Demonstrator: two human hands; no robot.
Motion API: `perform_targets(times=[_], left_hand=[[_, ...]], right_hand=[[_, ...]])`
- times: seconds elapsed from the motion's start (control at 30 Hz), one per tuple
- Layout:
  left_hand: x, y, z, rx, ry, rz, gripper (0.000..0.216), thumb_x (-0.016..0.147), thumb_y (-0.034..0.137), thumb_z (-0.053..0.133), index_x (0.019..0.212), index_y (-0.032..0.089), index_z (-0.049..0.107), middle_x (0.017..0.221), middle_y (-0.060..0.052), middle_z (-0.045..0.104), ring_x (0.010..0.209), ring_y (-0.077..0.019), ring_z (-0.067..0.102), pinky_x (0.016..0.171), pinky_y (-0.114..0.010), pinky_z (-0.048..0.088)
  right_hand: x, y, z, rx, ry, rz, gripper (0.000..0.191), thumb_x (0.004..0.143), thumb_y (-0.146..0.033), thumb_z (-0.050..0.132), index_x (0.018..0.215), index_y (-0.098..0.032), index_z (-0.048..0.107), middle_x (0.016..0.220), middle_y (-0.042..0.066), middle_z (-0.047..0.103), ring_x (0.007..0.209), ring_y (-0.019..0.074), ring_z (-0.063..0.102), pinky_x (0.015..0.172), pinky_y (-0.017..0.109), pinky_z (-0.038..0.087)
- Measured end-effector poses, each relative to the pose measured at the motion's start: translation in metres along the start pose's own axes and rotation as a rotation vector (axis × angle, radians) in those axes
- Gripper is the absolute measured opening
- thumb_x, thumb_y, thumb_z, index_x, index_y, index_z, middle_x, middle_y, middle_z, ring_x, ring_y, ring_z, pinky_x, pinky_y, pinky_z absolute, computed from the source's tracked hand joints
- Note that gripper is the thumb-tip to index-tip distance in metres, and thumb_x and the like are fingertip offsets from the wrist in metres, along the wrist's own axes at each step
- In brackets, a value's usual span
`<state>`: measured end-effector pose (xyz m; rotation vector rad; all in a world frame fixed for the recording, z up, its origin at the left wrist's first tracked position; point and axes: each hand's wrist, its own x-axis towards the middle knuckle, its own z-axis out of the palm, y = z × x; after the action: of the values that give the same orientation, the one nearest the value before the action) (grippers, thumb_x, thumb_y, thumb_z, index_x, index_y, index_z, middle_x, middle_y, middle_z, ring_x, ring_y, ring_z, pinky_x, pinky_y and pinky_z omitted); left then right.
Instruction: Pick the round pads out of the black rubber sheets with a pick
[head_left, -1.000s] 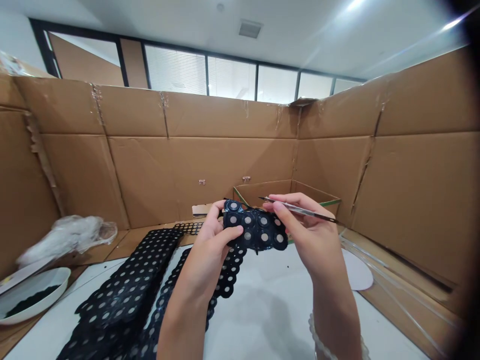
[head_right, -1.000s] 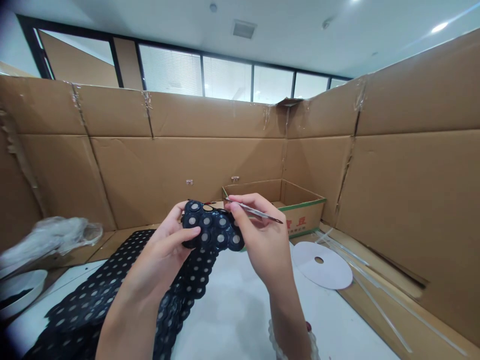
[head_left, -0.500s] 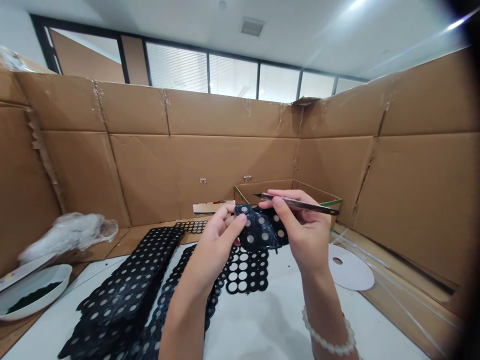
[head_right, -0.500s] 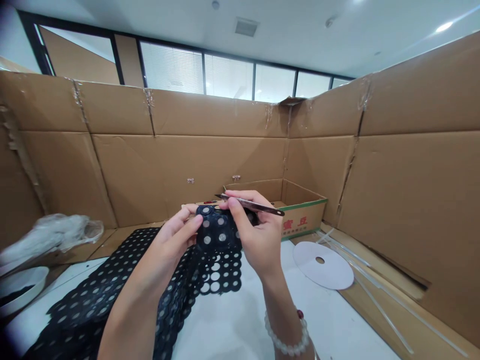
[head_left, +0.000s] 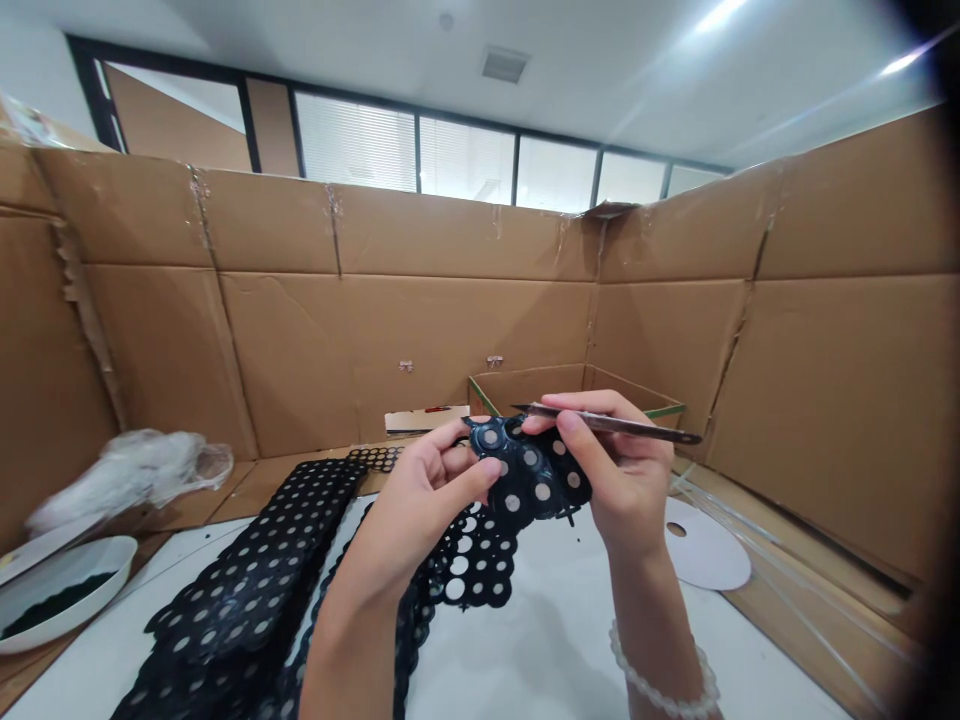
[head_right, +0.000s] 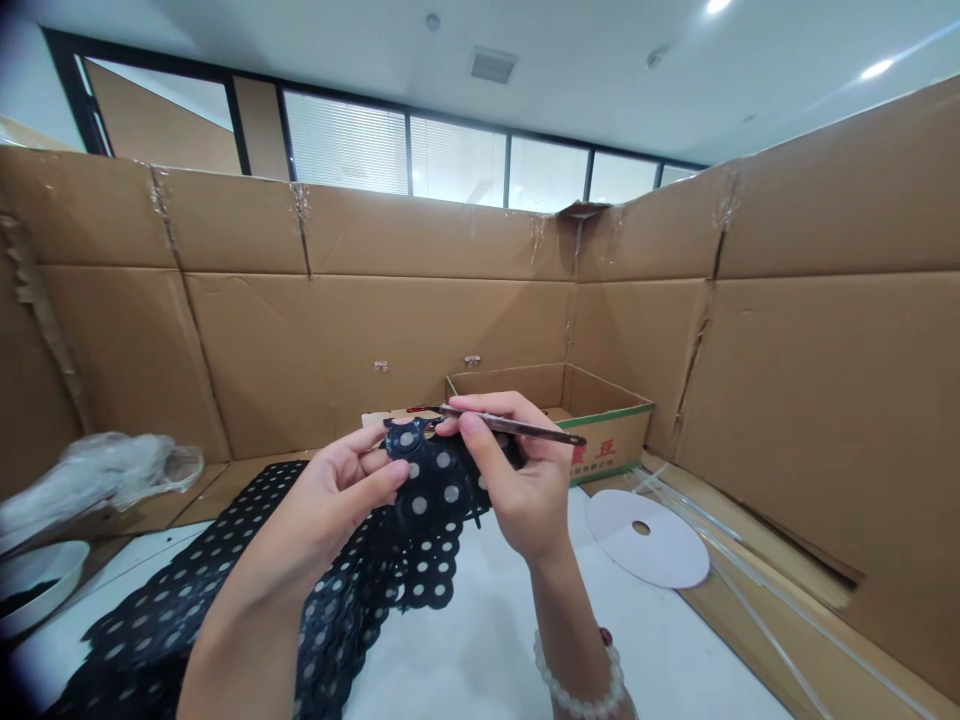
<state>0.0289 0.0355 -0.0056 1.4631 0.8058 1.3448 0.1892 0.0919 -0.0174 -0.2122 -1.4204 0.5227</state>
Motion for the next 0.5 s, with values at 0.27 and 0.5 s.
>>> perform_targets(times=[0.27,0.5], left_hand=[[-0.0019,0.0052,0.0037,-0.018,0.063,-0.045,0.04,0.079,0.023,0.076,0.115,0.017,0.06,0.088,-0.005,0.074,0.076,-0.0151,0.064,0.07,-0.026,0.046],[-0.003,0.0056,0.0059,-0.02,0.066,-0.04,0.04,0.082,0.025,0.074,0.117,0.016,0.057,0.088,-0.006,0.075,0.077,-0.0158,0.067,0.071,-0.026,0.049]], right_hand=[[0.0002,-0.0027,0.0017,-0.038,-0.085,0.049,0.008,0.091,-0.025,0.063,0.094,-0.023,0.07,0.076,-0.001,0.072,0.072,0.014,0.07,0.069,0.026,0.058],[0.003,-0.0067,-0.0074,-0.048,-0.229,-0.022,0.01,0.089,-0.017,0.066,0.092,-0.024,0.072,0.088,0.0,0.073,0.082,0.0139,0.069,0.074,0.026,0.056]])
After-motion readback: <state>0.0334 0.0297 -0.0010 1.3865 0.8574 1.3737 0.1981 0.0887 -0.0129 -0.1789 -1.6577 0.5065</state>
